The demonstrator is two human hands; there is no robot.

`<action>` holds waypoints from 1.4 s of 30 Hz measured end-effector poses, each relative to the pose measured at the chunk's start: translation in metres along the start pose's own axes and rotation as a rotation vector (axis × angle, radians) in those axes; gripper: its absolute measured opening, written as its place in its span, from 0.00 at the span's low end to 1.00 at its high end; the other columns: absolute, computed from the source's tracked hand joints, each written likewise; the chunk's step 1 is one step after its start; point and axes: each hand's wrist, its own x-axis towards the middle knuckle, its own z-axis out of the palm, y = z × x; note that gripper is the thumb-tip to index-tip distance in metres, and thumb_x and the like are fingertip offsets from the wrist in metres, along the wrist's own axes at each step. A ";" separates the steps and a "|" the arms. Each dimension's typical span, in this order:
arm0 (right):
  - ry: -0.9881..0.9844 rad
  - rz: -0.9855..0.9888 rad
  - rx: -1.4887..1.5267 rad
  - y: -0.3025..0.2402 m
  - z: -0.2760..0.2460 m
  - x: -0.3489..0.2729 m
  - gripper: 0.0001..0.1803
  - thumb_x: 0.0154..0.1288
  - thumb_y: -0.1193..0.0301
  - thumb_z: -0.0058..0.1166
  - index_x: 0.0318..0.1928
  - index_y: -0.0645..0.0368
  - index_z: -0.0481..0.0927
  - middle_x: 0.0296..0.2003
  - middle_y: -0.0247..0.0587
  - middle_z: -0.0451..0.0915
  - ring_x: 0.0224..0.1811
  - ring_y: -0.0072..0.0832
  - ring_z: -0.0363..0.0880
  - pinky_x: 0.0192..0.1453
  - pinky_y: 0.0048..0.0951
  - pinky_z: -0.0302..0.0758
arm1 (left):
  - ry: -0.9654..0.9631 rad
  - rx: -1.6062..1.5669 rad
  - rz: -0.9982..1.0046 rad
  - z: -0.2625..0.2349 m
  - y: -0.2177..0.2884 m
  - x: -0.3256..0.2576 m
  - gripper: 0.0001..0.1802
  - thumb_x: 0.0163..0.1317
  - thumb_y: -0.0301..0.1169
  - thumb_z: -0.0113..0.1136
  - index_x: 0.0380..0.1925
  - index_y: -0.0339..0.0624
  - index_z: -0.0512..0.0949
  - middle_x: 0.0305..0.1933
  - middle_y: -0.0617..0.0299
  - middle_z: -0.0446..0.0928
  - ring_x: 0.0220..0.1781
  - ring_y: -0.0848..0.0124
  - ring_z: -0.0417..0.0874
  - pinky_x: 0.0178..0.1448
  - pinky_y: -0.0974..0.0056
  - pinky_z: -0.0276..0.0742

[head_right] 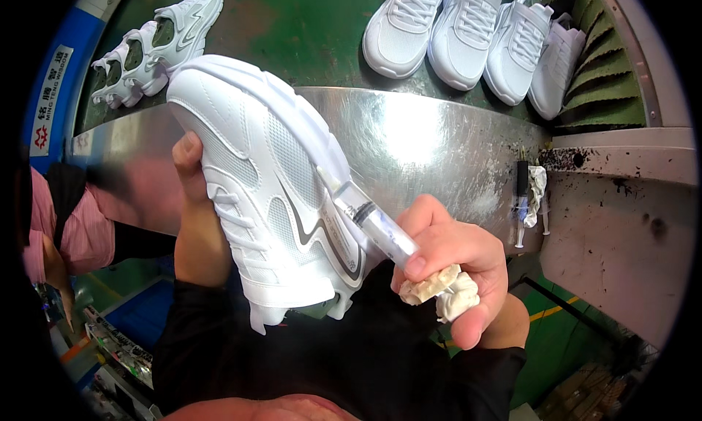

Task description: The person applies glue to the seams of white sneakers using a syringe. They rotate each shoe to access different edges and then place the treated shoes on a metal table.

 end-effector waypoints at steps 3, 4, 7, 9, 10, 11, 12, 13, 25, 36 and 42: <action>0.017 0.018 -0.002 0.005 -0.003 -0.007 0.37 0.49 0.42 0.62 0.46 0.62 0.77 0.30 0.40 0.79 0.38 0.26 0.66 0.39 0.22 0.65 | -0.120 -0.049 -0.038 -0.001 0.005 0.005 0.31 0.54 0.40 0.56 0.54 0.29 0.67 0.48 0.47 0.77 0.48 0.59 0.80 0.52 0.57 0.78; 0.022 0.023 0.004 0.007 -0.003 -0.009 0.37 0.49 0.42 0.62 0.46 0.62 0.77 0.30 0.40 0.79 0.38 0.26 0.65 0.39 0.22 0.65 | -0.124 -0.067 -0.043 0.000 0.005 0.006 0.31 0.55 0.40 0.55 0.54 0.29 0.67 0.48 0.47 0.77 0.48 0.59 0.81 0.52 0.57 0.78; 0.027 0.027 0.009 0.012 -0.006 -0.014 0.37 0.48 0.42 0.63 0.46 0.62 0.77 0.30 0.39 0.80 0.37 0.26 0.65 0.40 0.22 0.64 | -0.112 -0.109 -0.055 0.002 0.002 0.010 0.31 0.56 0.42 0.55 0.54 0.28 0.68 0.48 0.46 0.77 0.47 0.58 0.81 0.52 0.56 0.78; 0.020 0.024 -0.005 0.015 -0.010 -0.018 0.36 0.48 0.42 0.63 0.45 0.62 0.77 0.31 0.39 0.80 0.37 0.25 0.65 0.41 0.23 0.63 | -0.067 -0.116 -0.057 0.002 -0.001 0.011 0.31 0.57 0.43 0.55 0.54 0.28 0.68 0.49 0.46 0.77 0.47 0.58 0.81 0.52 0.56 0.78; 0.016 0.022 -0.012 0.016 -0.012 -0.020 0.36 0.47 0.42 0.64 0.45 0.62 0.78 0.31 0.38 0.81 0.36 0.25 0.65 0.41 0.23 0.62 | -0.060 -0.115 -0.055 0.002 -0.002 0.012 0.31 0.57 0.43 0.55 0.53 0.28 0.68 0.49 0.46 0.77 0.47 0.58 0.81 0.52 0.56 0.78; 0.017 0.030 -0.015 0.017 -0.013 -0.023 0.36 0.47 0.43 0.64 0.45 0.62 0.78 0.31 0.38 0.81 0.36 0.25 0.65 0.41 0.23 0.62 | -0.054 -0.115 -0.053 0.001 -0.002 0.013 0.31 0.58 0.43 0.55 0.53 0.28 0.68 0.49 0.46 0.77 0.47 0.58 0.81 0.52 0.56 0.78; 0.017 0.038 -0.018 0.017 -0.015 -0.026 0.36 0.47 0.43 0.65 0.45 0.62 0.78 0.32 0.37 0.81 0.35 0.25 0.65 0.41 0.24 0.61 | -0.048 -0.115 -0.051 0.000 -0.002 0.015 0.31 0.58 0.43 0.55 0.53 0.28 0.68 0.49 0.46 0.77 0.47 0.58 0.81 0.52 0.56 0.78; 0.018 0.046 -0.020 0.018 -0.016 -0.029 0.36 0.46 0.43 0.65 0.45 0.62 0.78 0.32 0.37 0.81 0.35 0.25 0.65 0.40 0.24 0.61 | -0.021 -0.101 -0.042 -0.002 -0.003 0.016 0.30 0.58 0.43 0.55 0.53 0.28 0.68 0.49 0.46 0.77 0.48 0.58 0.81 0.52 0.56 0.78; 0.053 0.029 -0.054 0.025 -0.014 -0.077 0.35 0.46 0.41 0.64 0.42 0.60 0.79 0.29 0.36 0.82 0.30 0.25 0.64 0.37 0.25 0.59 | -0.009 -0.173 -0.111 -0.016 -0.004 0.028 0.26 0.61 0.44 0.53 0.54 0.39 0.70 0.53 0.55 0.76 0.53 0.62 0.78 0.59 0.57 0.73; 0.127 -0.021 -0.078 0.038 -0.014 -0.106 0.35 0.48 0.42 0.63 0.42 0.61 0.79 0.27 0.34 0.82 0.26 0.25 0.65 0.37 0.27 0.59 | -0.062 -0.146 -0.241 -0.019 -0.005 0.033 0.29 0.59 0.46 0.52 0.56 0.37 0.69 0.54 0.52 0.75 0.54 0.58 0.77 0.60 0.54 0.72; 0.143 -0.018 -0.095 0.039 -0.015 -0.115 0.34 0.47 0.43 0.65 0.41 0.61 0.79 0.27 0.33 0.81 0.26 0.25 0.65 0.37 0.27 0.59 | 0.001 -0.023 -0.301 -0.016 0.001 0.027 0.31 0.59 0.47 0.52 0.57 0.36 0.68 0.54 0.50 0.74 0.54 0.56 0.77 0.61 0.53 0.71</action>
